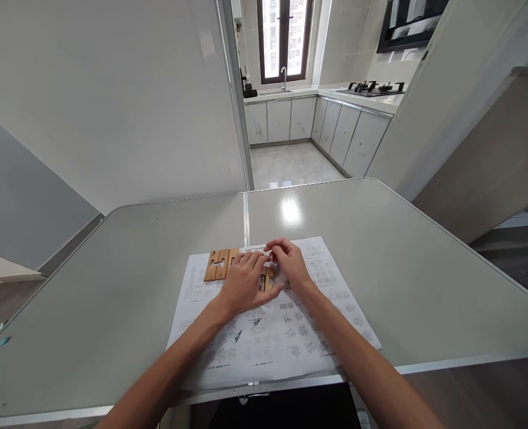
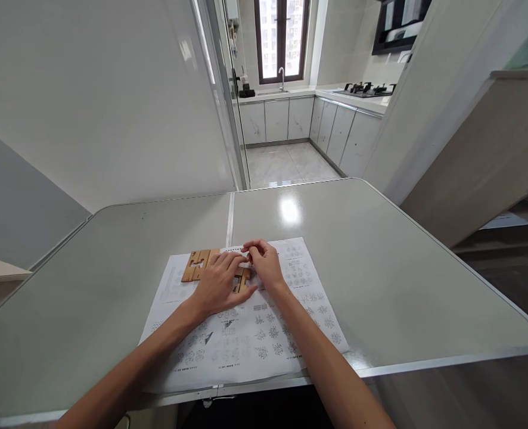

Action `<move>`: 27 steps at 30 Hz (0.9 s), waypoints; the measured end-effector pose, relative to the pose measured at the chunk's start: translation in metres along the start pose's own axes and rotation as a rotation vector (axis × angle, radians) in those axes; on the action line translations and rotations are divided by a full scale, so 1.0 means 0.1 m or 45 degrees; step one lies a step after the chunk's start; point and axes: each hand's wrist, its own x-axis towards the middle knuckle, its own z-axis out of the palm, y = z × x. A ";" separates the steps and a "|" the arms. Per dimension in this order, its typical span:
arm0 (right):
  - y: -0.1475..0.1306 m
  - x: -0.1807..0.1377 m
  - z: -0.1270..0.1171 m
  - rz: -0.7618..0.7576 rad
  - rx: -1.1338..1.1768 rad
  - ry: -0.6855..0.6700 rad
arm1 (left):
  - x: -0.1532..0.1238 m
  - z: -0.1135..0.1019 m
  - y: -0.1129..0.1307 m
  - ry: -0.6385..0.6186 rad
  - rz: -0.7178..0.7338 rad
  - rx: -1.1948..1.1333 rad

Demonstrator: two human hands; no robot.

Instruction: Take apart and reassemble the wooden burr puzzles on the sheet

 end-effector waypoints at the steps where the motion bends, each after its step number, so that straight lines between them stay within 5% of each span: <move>1: 0.00 0.00 0.00 -0.001 -0.006 -0.001 | -0.02 -0.02 -0.03 0.007 -0.036 -0.027; 6: -0.01 0.00 -0.01 -0.002 -0.074 -0.016 | -0.17 -0.08 -0.35 0.040 -0.351 0.073; 18: -0.03 -0.13 0.04 -0.045 -0.331 -0.120 | -0.50 -0.18 -0.81 -0.039 -0.540 0.132; 24: -0.02 -0.14 0.06 -0.068 -0.371 -0.121 | -0.54 -0.32 -0.75 0.101 -0.364 0.084; 27: -0.02 -0.14 0.06 -0.074 -0.373 -0.105 | -0.47 -0.37 -0.61 0.008 -0.121 -0.085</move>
